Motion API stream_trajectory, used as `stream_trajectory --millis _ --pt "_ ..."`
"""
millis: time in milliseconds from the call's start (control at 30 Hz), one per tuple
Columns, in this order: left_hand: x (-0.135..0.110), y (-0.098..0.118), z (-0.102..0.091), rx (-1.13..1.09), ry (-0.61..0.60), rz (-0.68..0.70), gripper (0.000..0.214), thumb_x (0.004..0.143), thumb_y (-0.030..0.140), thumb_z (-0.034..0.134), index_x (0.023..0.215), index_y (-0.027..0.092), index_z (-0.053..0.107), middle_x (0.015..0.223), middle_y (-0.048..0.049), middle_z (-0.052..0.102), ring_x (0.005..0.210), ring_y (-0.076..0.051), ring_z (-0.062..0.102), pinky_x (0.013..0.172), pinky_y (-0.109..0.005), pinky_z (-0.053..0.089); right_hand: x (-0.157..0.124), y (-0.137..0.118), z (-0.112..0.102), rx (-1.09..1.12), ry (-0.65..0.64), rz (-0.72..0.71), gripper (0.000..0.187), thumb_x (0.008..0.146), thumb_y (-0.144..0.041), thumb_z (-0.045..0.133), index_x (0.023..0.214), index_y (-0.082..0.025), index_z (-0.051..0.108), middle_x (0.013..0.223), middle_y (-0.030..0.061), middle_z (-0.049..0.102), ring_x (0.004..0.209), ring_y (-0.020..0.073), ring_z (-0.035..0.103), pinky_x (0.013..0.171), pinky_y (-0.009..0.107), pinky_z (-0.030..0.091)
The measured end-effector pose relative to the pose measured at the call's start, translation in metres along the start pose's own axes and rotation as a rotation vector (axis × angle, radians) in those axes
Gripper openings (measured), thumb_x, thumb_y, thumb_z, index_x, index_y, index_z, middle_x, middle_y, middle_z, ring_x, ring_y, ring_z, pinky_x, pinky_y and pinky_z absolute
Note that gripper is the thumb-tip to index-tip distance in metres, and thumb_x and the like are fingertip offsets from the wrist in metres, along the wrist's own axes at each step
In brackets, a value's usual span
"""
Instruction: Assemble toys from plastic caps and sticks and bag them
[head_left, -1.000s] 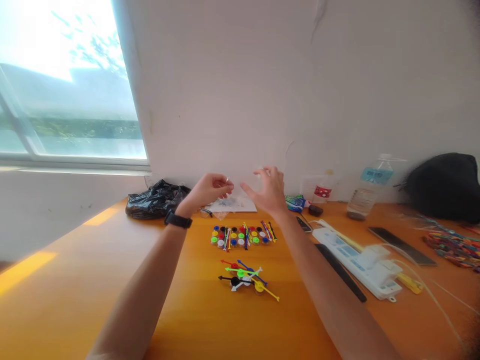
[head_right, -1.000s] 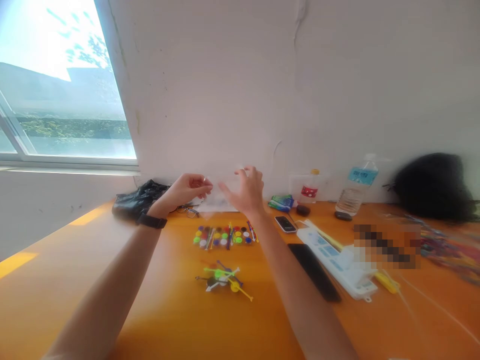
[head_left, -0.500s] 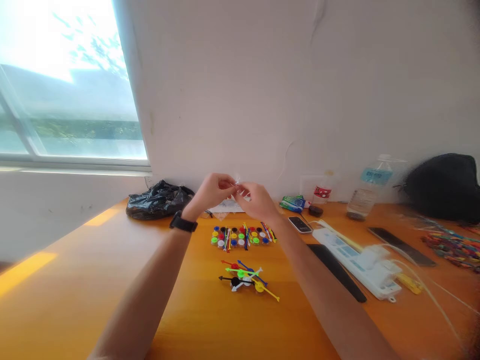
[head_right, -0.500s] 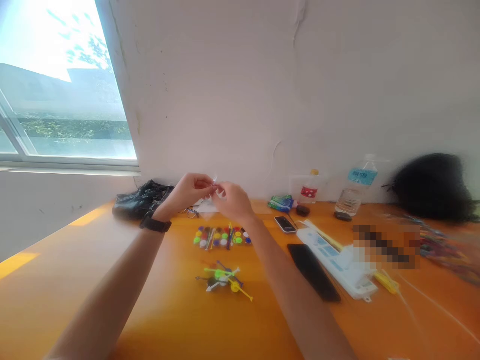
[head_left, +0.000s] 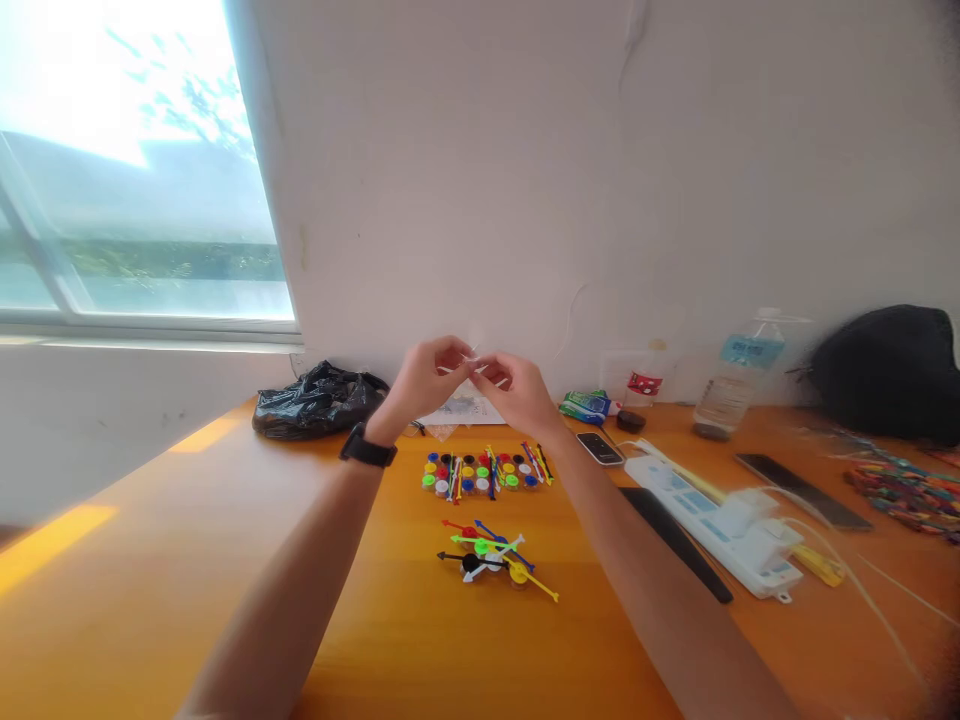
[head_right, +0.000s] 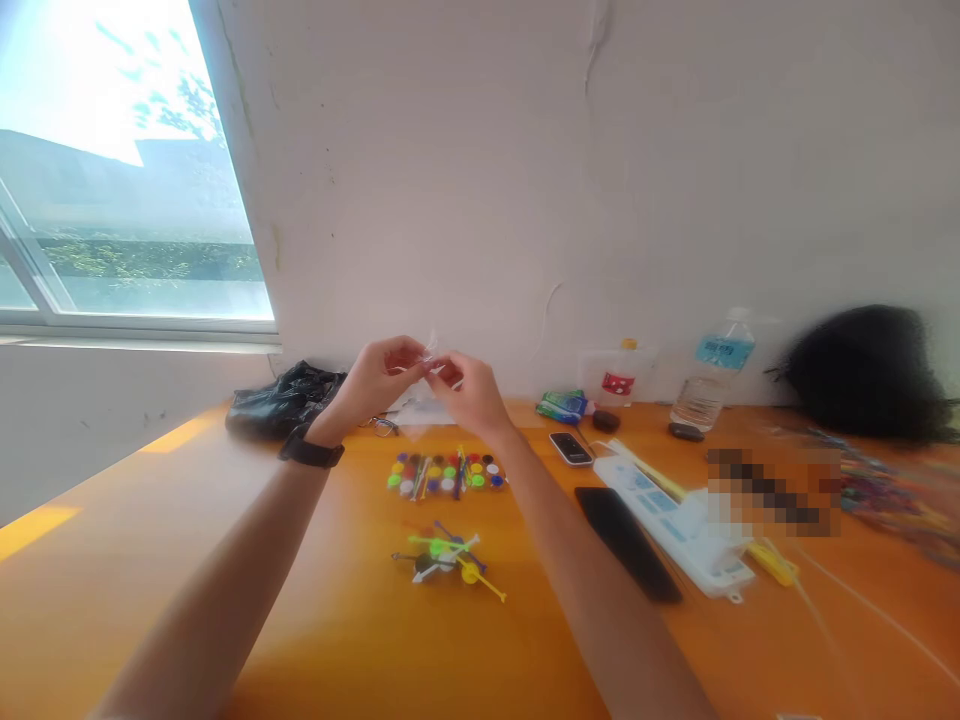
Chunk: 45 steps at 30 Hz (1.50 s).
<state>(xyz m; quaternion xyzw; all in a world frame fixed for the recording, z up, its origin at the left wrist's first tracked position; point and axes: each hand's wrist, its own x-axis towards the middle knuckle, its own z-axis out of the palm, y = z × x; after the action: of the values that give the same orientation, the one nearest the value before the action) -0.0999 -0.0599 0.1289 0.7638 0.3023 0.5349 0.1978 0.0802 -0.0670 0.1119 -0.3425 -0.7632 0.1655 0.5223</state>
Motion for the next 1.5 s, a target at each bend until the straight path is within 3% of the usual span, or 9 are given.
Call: stream_trajectory --millis 200,367,500,700,900,1067,1200,1367,1500 --pt "-0.003 0.001 -0.001 0.075 0.006 -0.011 0.016 0.085 0.023 0.067 0.100 0.018 0.068 0.082 -0.0005 0.066 0.067 -0.012 0.065 0.061 -0.022 0.051 0.001 0.001 -0.001 -0.036 0.111 0.022 0.015 0.090 -0.034 0.062 0.085 -0.020 0.064 0.083 0.0044 0.072 0.078 0.0192 0.068 0.066 0.029 0.050" --pt "-0.006 0.006 -0.004 0.310 0.118 0.031 0.019 0.077 0.013 0.063 0.093 0.019 0.070 0.082 -0.0002 0.068 0.063 -0.011 0.064 0.060 -0.023 0.049 -0.001 0.000 -0.006 -0.265 0.257 -0.025 0.009 0.088 -0.023 0.053 0.097 -0.023 0.055 0.071 -0.0020 0.062 0.061 0.0160 0.058 0.060 0.028 0.042" --pt "-0.006 0.013 -0.005 0.361 0.197 0.022 0.016 0.078 0.015 0.063 0.091 0.019 0.071 0.082 -0.0017 0.072 0.064 -0.013 0.067 0.061 -0.024 0.050 -0.005 -0.007 -0.010 -0.532 0.172 -0.109 0.026 0.087 -0.017 0.049 0.113 -0.023 0.052 0.068 -0.0037 0.058 0.056 0.0163 0.051 0.058 0.029 0.034" --pt "-0.007 0.022 -0.010 0.360 0.129 -0.021 0.012 0.076 0.020 0.067 0.086 0.018 0.074 0.074 -0.0018 0.073 0.068 -0.016 0.068 0.062 -0.025 0.053 -0.014 -0.033 -0.008 -0.747 -0.026 -0.416 0.021 0.090 -0.013 0.048 0.106 -0.020 0.060 0.112 0.0066 0.068 0.085 0.0185 0.062 0.065 0.030 0.038" --pt "-0.008 0.020 -0.017 0.292 -0.079 -0.084 0.018 0.076 0.016 0.067 0.090 0.018 0.077 0.078 -0.0033 0.078 0.074 -0.018 0.073 0.069 -0.026 0.057 -0.018 -0.042 -0.007 -0.882 -0.314 -0.288 0.034 0.088 -0.001 0.051 0.114 -0.020 0.065 0.109 0.0066 0.072 0.089 0.0204 0.066 0.068 0.031 0.040" --pt "-0.005 0.015 -0.017 0.187 -0.110 -0.113 0.025 0.084 0.024 0.069 0.108 0.019 0.075 0.088 -0.0063 0.079 0.080 -0.019 0.074 0.072 -0.027 0.057 -0.009 -0.019 -0.009 -0.742 -0.261 -0.233 0.021 0.093 -0.006 0.054 0.093 -0.020 0.071 0.093 0.0085 0.073 0.096 0.0243 0.063 0.077 0.033 0.043" --pt "-0.005 0.009 -0.023 -0.074 -0.083 -0.139 0.054 0.099 0.048 0.058 0.147 0.025 0.052 0.126 -0.0120 0.072 0.102 -0.020 0.072 0.083 -0.029 0.057 -0.002 -0.005 -0.013 -0.364 -0.173 -0.126 0.017 0.096 -0.022 0.056 0.091 -0.021 0.072 0.088 0.0030 0.075 0.080 0.0189 0.063 0.073 0.031 0.045" --pt "-0.014 -0.007 -0.030 -0.383 -0.404 -0.340 0.072 0.096 0.056 0.062 0.158 0.031 0.035 0.145 -0.0163 0.060 0.118 -0.025 0.068 0.096 -0.038 0.055 0.000 -0.009 -0.016 -0.085 -0.056 -0.040 0.018 0.095 -0.032 0.058 0.094 -0.020 0.071 0.091 0.0044 0.077 0.083 0.0186 0.068 0.070 0.029 0.049" --pt "-0.019 -0.019 -0.022 -0.607 -0.603 -0.399 0.092 0.086 0.053 0.075 0.161 0.034 0.026 0.141 -0.0176 0.061 0.116 -0.029 0.069 0.096 -0.044 0.055 -0.002 -0.019 -0.017 -0.004 -0.088 -0.001 0.020 0.094 -0.039 0.059 0.094 -0.022 0.069 0.100 0.0049 0.075 0.075 0.0173 0.067 0.061 0.028 0.051"
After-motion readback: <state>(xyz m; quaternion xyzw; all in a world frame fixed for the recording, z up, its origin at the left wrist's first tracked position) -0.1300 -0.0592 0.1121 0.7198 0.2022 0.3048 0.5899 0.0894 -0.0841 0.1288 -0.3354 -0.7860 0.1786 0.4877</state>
